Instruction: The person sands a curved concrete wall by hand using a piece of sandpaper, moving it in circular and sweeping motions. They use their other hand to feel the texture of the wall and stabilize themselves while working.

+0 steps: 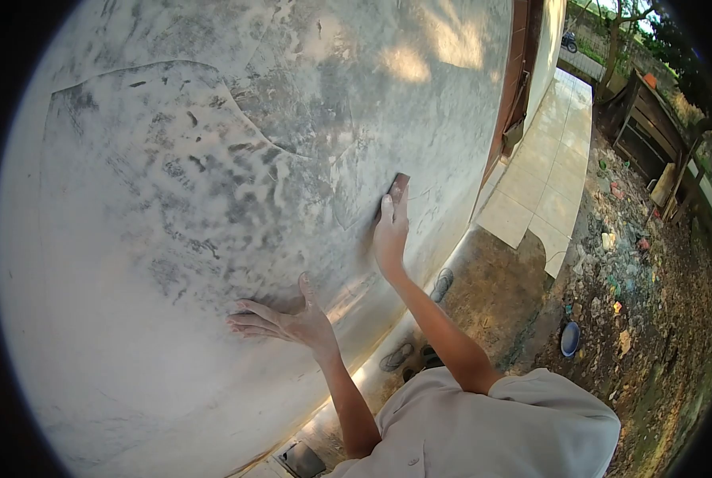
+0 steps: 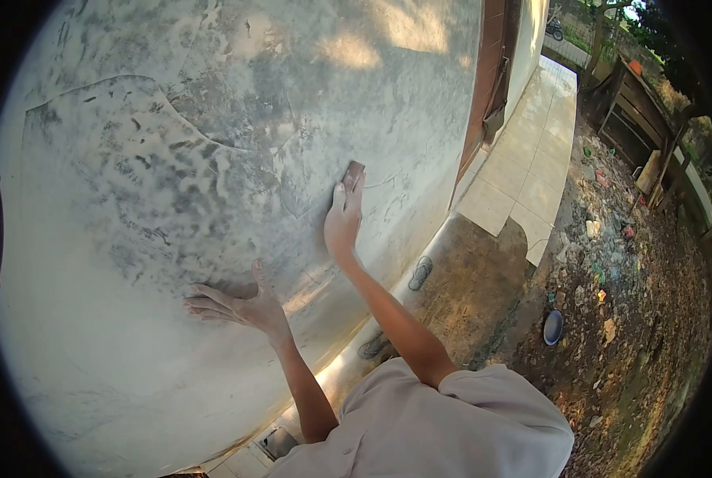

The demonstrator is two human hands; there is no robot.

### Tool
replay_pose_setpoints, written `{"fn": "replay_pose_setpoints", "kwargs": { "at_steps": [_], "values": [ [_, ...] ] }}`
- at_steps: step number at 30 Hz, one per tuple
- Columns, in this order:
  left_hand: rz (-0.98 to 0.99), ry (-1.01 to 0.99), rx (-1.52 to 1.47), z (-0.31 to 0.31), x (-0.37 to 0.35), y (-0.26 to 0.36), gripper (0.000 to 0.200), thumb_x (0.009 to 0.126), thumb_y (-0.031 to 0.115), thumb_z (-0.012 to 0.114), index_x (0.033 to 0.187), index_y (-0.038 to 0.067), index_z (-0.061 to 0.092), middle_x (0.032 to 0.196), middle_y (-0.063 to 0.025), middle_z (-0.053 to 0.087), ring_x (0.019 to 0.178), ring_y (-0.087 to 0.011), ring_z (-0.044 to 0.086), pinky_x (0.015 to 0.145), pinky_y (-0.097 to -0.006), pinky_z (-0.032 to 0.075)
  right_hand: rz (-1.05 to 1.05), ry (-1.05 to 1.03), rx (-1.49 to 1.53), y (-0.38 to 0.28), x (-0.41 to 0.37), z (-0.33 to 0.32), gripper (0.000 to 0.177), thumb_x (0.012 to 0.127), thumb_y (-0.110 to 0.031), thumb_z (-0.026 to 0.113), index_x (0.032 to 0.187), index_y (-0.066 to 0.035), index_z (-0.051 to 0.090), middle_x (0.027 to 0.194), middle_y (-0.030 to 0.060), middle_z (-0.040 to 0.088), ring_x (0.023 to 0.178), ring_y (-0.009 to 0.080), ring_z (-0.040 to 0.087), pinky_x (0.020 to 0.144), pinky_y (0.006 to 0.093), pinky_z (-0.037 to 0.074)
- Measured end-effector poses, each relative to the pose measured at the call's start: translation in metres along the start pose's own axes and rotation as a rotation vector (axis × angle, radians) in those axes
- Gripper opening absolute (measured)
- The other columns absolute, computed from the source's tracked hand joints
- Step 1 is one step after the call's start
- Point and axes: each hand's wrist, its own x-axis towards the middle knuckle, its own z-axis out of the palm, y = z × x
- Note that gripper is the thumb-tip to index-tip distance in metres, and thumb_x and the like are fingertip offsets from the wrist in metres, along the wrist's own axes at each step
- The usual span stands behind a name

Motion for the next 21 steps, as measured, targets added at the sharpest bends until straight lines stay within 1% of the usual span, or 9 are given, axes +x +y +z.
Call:
{"fn": "replay_pose_setpoints", "kwargs": {
  "at_steps": [3,6,8,10,13,14,16,18,21],
  "values": [
    [0.03,0.007,0.018,0.004,-0.002,-0.004,0.114,0.071,0.059,0.075,0.153,0.009,0.013,0.157,-0.0224,-0.002,0.145,-0.0421,-0.004,0.114,-0.0588,0.003,-0.103,-0.161,0.021,0.002,-0.063,0.013,0.048,0.101,-0.016,0.035,0.144,0.005,0.031,0.155,0.0232,0.018,0.143,0.0352,0.021,0.114,0.0379,0.024],
    [0.048,-0.029,0.016,0.002,-0.001,-0.004,0.113,0.074,0.052,0.076,0.153,0.01,0.008,0.157,-0.023,-0.009,0.144,-0.0442,-0.008,0.113,-0.062,0.001,-0.183,-0.171,-0.082,0.004,-0.057,0.01,0.047,0.102,-0.017,0.035,0.143,0.006,0.033,0.155,0.0235,0.017,0.144,0.0354,0.019,0.114,0.0384,0.024],
    [0.051,-0.028,0.011,0.003,-0.001,-0.004,0.113,0.073,0.055,0.075,0.153,0.008,0.009,0.157,-0.0235,-0.007,0.144,-0.0438,-0.007,0.113,-0.0606,0.001,-0.233,-0.069,-0.106,-0.002,-0.017,0.004,0.048,0.102,-0.019,0.035,0.143,0.006,0.033,0.155,0.0235,0.019,0.143,0.0353,0.021,0.114,0.0377,0.024],
    [0.048,-0.015,0.012,0.001,-0.002,-0.006,0.114,0.073,0.058,0.074,0.153,0.007,0.01,0.157,-0.024,-0.005,0.144,-0.0434,-0.006,0.114,-0.0592,0.0,-0.166,0.028,-0.183,0.002,0.029,-0.006,0.053,0.102,-0.023,0.038,0.145,0.006,0.027,0.151,0.0214,0.03,0.14,0.0305,0.03,0.113,0.0342,0.025],
    [0.041,-0.011,0.027,0.003,-0.003,-0.004,0.115,0.072,0.057,0.075,0.153,0.007,0.009,0.157,-0.0242,-0.006,0.144,-0.0437,-0.007,0.114,-0.0592,0.001,-0.118,0.029,-0.106,0.02,0.07,-0.02,0.054,0.101,-0.024,0.039,0.145,0.005,0.027,0.149,0.0213,0.035,0.138,0.0298,0.035,0.112,0.0339,0.027],
    [0.048,-0.01,0.01,0.003,-0.004,-0.004,0.115,0.072,0.057,0.075,0.153,0.006,0.009,0.157,-0.0243,-0.006,0.144,-0.0437,-0.007,0.114,-0.059,0.001,-0.12,0.025,-0.102,0.022,0.066,-0.019,0.054,0.101,-0.024,0.039,0.145,0.005,0.027,0.149,0.0213,0.035,0.138,0.0298,0.035,0.112,0.0339,0.027],
    [0.059,0.0,-0.012,0.005,-0.004,0.0,0.115,0.073,0.056,0.075,0.153,0.006,0.009,0.157,-0.0244,-0.006,0.144,-0.0437,-0.007,0.114,-0.0589,0.001,0.0,0.032,-0.009,0.012,0.033,-0.011,0.05,0.102,-0.02,0.036,0.144,0.006,0.03,0.154,0.0219,0.022,0.139,0.0357,0.031,0.113,0.0364,0.025],
    [0.086,-0.005,0.021,0.006,-0.006,0.003,0.115,0.073,0.054,0.076,0.153,0.007,0.008,0.156,-0.0244,-0.008,0.143,-0.0457,-0.008,0.113,-0.0617,0.003,-0.102,0.021,-0.029,0.019,-0.005,0.002,0.049,0.102,-0.017,0.036,0.145,0.005,0.029,0.155,0.0211,0.021,0.139,0.0362,0.03,0.113,0.0373,0.025],
    [0.039,-0.001,0.009,0.011,-0.008,0.011,0.114,0.073,0.054,0.076,0.153,0.007,0.008,0.157,-0.0241,-0.007,0.143,-0.0454,-0.007,0.113,-0.0616,0.003,-0.081,-0.065,0.131,0.029,-0.023,0.0,0.048,0.101,-0.015,0.035,0.145,0.004,0.029,0.155,0.0202,0.021,0.141,0.0355,0.026,0.113,0.0382,0.024]
  ]
}}
